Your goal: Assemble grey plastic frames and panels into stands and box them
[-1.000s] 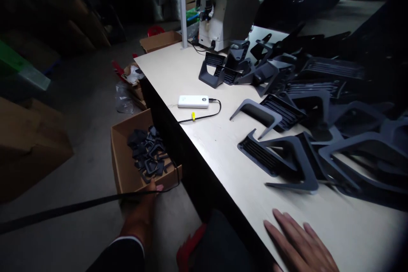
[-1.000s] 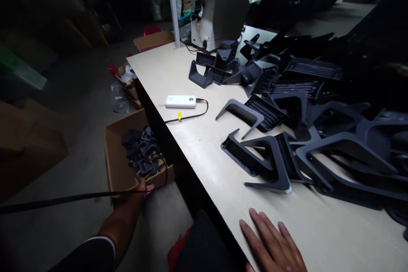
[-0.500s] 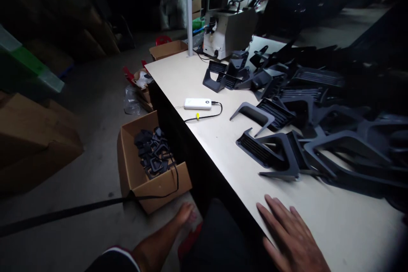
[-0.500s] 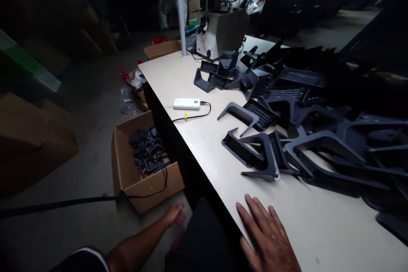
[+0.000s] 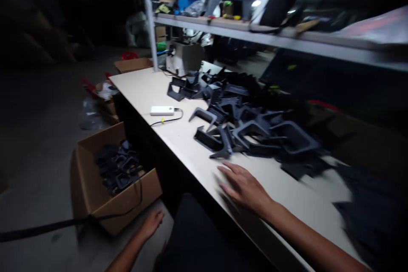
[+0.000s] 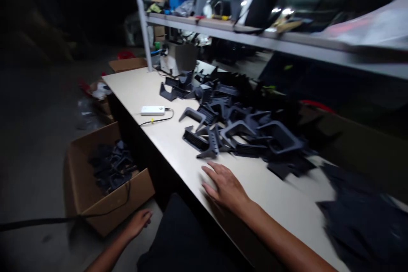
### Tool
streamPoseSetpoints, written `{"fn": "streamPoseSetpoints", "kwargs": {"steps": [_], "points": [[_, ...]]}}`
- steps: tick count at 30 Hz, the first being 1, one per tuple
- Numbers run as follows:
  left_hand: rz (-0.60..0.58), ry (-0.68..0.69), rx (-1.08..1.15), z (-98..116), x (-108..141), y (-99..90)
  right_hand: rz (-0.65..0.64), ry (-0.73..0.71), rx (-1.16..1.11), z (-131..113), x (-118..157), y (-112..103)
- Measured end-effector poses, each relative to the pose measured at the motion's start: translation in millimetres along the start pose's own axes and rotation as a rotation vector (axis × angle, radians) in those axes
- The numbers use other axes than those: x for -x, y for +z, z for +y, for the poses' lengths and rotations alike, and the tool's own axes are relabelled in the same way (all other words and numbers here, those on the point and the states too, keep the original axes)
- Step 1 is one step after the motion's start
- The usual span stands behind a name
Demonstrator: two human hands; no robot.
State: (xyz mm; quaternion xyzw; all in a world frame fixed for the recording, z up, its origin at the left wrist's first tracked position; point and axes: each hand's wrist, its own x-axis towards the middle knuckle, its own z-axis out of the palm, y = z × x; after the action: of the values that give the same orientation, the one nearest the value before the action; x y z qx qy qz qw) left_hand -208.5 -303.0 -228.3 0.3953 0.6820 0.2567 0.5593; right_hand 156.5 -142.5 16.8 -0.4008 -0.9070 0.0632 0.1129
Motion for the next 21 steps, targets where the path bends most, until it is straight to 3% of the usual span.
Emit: {"fn": "streamPoseSetpoints", "kwargs": {"steps": [5, 10, 16, 21], "points": [[-0.014, 0.151, -0.098, 35.8, 9.8, -4.4, 0.058, 0.099, 0.064, 28.8, -13.2, -32.8], [0.005, 0.262, -0.177, 102.9, 45.8, 15.7, 0.149, 0.206, 0.043, 46.3, -26.9, -44.0], [-0.043, 0.403, -0.167, 195.4, 74.7, 56.1, 0.249, 0.280, 0.019, 19.4, -71.9, -21.2], [-0.116, 0.431, -0.171, 239.1, 85.0, 76.7, 0.260, 0.411, 0.051, 19.2, -97.5, 1.4]]}}
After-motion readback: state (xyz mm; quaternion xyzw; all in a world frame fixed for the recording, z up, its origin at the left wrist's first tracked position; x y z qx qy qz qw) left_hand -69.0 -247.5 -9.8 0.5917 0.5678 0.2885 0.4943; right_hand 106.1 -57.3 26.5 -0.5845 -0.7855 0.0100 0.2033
